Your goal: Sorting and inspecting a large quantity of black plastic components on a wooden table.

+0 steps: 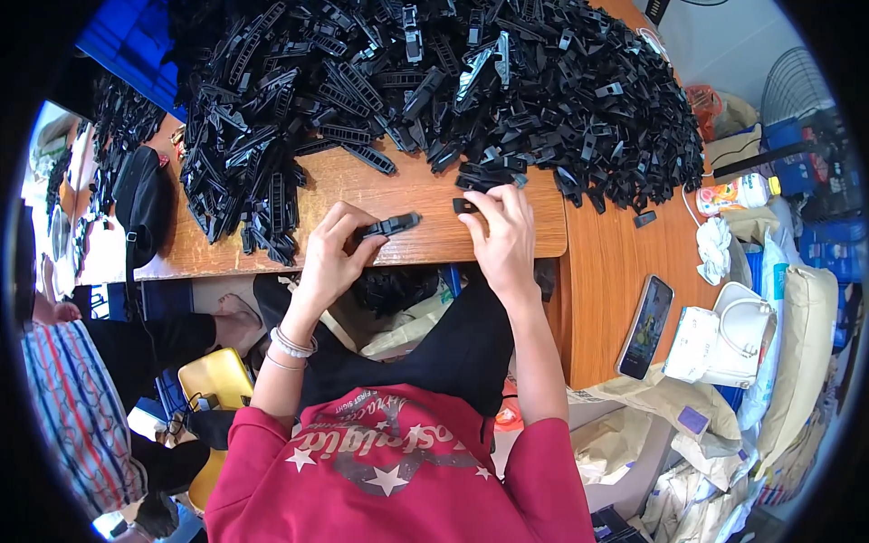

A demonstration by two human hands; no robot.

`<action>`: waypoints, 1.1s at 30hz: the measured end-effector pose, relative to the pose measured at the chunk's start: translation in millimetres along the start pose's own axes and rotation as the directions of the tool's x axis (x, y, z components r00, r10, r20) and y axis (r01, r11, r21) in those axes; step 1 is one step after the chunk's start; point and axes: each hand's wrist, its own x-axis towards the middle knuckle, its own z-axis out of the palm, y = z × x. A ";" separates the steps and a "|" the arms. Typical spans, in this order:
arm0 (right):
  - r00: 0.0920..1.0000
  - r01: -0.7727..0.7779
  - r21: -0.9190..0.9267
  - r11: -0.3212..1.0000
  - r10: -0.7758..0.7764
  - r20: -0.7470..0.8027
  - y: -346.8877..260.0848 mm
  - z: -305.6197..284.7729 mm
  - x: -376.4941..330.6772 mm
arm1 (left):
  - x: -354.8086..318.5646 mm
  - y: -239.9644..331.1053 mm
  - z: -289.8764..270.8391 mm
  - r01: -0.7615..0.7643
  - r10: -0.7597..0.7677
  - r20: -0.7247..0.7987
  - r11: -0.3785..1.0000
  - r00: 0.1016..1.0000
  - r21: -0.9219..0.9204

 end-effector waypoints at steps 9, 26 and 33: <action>0.997 -0.072 0.359 0.930 0.065 0.031 -25.4 21.7 -11.2 | 26.0 5.3 -16.7 -0.262 0.236 0.121 0.920 0.964 0.291; 0.976 -0.024 0.441 0.897 -0.074 0.204 -30.3 22.7 10.4 | 27.0 -13.1 -12.8 -0.262 0.253 0.100 0.961 0.962 0.090; 0.937 -0.068 0.450 0.890 -0.098 0.334 -34.5 20.8 -10.7 | 27.9 -6.4 -24.9 -0.023 0.088 0.332 0.980 0.939 -0.195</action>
